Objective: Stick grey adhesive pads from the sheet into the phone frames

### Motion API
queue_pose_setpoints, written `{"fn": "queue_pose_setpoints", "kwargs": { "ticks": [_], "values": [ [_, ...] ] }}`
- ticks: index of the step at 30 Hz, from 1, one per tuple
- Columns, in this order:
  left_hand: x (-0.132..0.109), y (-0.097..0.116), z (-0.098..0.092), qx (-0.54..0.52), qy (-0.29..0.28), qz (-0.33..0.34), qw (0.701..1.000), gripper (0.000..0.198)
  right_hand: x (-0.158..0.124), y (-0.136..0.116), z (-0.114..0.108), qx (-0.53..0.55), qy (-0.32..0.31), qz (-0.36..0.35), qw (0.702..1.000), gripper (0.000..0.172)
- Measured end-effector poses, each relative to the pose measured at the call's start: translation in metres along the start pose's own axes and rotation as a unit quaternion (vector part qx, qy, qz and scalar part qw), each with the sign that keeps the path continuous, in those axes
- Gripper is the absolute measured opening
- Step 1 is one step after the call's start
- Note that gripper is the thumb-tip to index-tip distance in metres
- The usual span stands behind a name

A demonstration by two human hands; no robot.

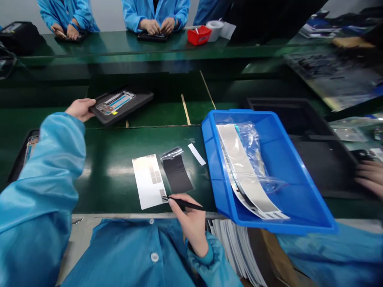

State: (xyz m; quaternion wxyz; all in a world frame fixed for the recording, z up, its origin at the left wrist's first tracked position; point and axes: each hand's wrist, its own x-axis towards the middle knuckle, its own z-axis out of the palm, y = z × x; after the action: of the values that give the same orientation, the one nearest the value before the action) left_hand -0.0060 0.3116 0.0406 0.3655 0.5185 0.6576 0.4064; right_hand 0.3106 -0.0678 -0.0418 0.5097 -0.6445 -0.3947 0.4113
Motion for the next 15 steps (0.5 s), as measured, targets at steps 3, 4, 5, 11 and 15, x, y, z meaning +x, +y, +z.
{"fn": "queue_pose_setpoints", "kwargs": {
  "ticks": [3,4,5,11,15],
  "values": [
    [-0.015,0.008,-0.046,0.046,-0.132,-0.086,0.986,0.025,0.008,0.005,-0.010,-0.002,0.025,-0.004,1.000,0.016],
    [-0.019,0.011,-0.054,0.086,-0.180,-0.112,0.973,0.029,0.011,0.007,-0.014,-0.005,0.034,-0.006,0.999,0.016],
    [-0.022,0.014,-0.058,0.134,-0.236,-0.131,0.954,0.030,0.015,0.008,-0.018,-0.010,0.045,-0.007,0.999,0.016],
    [-0.048,0.020,-0.002,0.352,-0.607,-0.007,0.712,0.026,0.037,0.009,-0.028,-0.010,0.078,-0.015,0.997,0.019],
    [-0.072,0.021,0.051,0.426,-0.629,0.118,0.640,0.031,0.047,0.004,-0.024,-0.007,0.083,-0.029,0.996,0.018]
  ]
}}
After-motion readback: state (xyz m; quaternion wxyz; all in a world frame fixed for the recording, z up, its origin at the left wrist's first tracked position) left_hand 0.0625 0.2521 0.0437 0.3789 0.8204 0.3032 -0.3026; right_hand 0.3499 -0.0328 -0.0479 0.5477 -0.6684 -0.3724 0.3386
